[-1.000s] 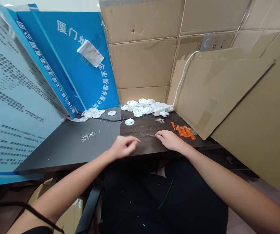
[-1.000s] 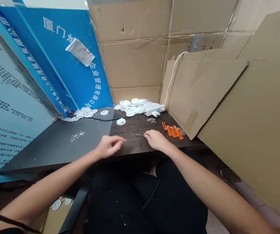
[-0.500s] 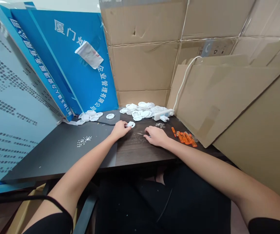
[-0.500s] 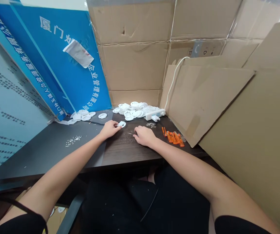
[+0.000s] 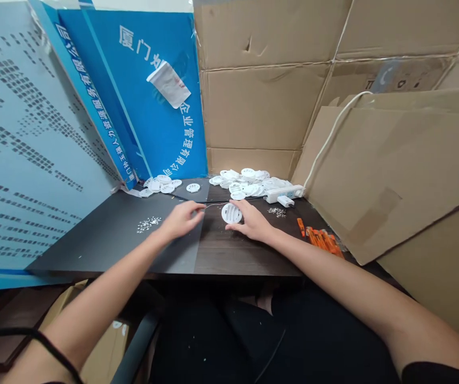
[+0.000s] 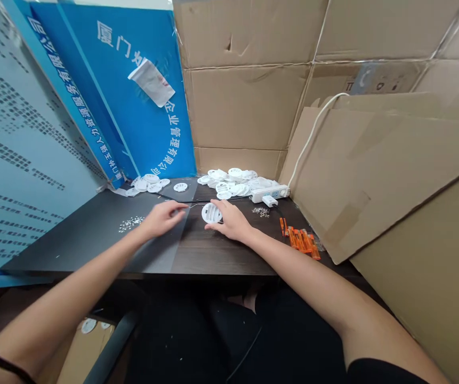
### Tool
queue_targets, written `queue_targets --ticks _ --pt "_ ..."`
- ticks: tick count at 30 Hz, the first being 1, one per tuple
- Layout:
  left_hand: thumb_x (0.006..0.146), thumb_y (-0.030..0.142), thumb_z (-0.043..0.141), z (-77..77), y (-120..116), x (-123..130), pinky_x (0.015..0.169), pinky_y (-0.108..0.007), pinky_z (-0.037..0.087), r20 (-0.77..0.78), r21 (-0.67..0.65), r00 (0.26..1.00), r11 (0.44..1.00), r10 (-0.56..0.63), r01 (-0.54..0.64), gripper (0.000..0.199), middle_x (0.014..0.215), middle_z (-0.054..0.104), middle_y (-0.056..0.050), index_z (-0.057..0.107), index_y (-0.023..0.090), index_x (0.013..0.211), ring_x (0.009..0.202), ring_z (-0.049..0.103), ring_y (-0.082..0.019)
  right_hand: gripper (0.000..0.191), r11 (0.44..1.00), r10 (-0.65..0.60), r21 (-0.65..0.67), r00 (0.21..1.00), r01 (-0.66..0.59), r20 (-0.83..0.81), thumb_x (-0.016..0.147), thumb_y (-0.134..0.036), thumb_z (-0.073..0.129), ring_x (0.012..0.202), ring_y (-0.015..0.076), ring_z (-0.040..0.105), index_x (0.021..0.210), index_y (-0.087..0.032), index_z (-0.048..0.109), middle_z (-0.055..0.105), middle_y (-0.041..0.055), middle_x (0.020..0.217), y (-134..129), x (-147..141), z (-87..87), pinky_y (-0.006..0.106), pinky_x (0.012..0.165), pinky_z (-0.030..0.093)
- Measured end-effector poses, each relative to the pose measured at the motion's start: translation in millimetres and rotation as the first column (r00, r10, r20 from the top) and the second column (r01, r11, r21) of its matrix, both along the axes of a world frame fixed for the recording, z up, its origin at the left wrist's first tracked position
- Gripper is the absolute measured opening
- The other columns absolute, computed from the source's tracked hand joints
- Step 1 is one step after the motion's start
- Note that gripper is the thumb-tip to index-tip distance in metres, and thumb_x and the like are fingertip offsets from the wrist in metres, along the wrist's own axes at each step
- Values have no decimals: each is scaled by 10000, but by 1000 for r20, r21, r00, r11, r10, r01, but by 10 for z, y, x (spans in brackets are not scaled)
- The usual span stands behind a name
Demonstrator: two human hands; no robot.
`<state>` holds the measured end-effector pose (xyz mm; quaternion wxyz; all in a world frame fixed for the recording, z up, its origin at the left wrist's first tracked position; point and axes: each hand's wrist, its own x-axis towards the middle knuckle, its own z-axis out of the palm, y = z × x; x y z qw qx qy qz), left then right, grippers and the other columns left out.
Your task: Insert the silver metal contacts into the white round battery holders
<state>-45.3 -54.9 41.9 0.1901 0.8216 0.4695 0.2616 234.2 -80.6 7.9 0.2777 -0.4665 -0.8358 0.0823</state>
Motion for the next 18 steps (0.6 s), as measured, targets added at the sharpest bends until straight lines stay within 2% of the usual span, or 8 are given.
queue_targets --ticks 2,4,7,10,14,18 --pt "865 472 488 64 27 -493 972 -427 488 -83 86 986 987 143 -136 497 1107 698 -143 729 150 1157 906 608 -250 780 1000 10 -22 996 -8 91 886 -579 754 1222 300 558 1474 -127 514 585 163 1349 -96 33 -29 443 1061 438" --pt "852 446 461 91 56 -949 983 -477 472 -170 137 951 962 260 -238 542 1145 680 -192 716 109 1192 957 610 -303 740 1000 10 -25 987 -6 163 916 -571 721 1186 320 555 1459 -106 531 603 172 1304 -184 53 -51 460 1032 425" --pt "846 424 452 58 84 -1392 1043 -511 431 -329 146 899 956 290 -254 554 1206 668 -231 737 81 1173 1089 603 -372 755 1000 -10 -10 976 12 216 949 -551 686 1221 342 521 1502 -77 487 585 193 1331 -249 44 -76 479 1054 385" --pt "899 415 406 -26 94 -1509 1023 -454 442 -450 117 856 967 253 -225 528 1281 681 -169 744 152 1209 1150 606 -347 765 999 -47 -12 974 51 221 971 -568 644 1247 333 512 1521 -68 462 561 195 1377 -246 26 -104 465 1059 387" --pt "923 487 458 -119 75 -1406 987 -449 410 -531 154 803 962 272 -224 465 1333 684 -100 752 249 1194 1230 570 -365 743 993 -110 -24 973 117 205 997 -581 588 1286 320 505 1523 -73 458 541 193 1416 -220 31 -136 447 1075 386" --pt "970 444 423 -162 30 -1300 1009 -461 360 -542 209 790 956 288 -205 417 1277 716 -95 771 229 1050 1222 570 -337 737 989 -135 -32 969 144 206 973 -576 633 1274 321 519 1507 -93 475 553 187 1401 -215 28 -147 445 1069 387"
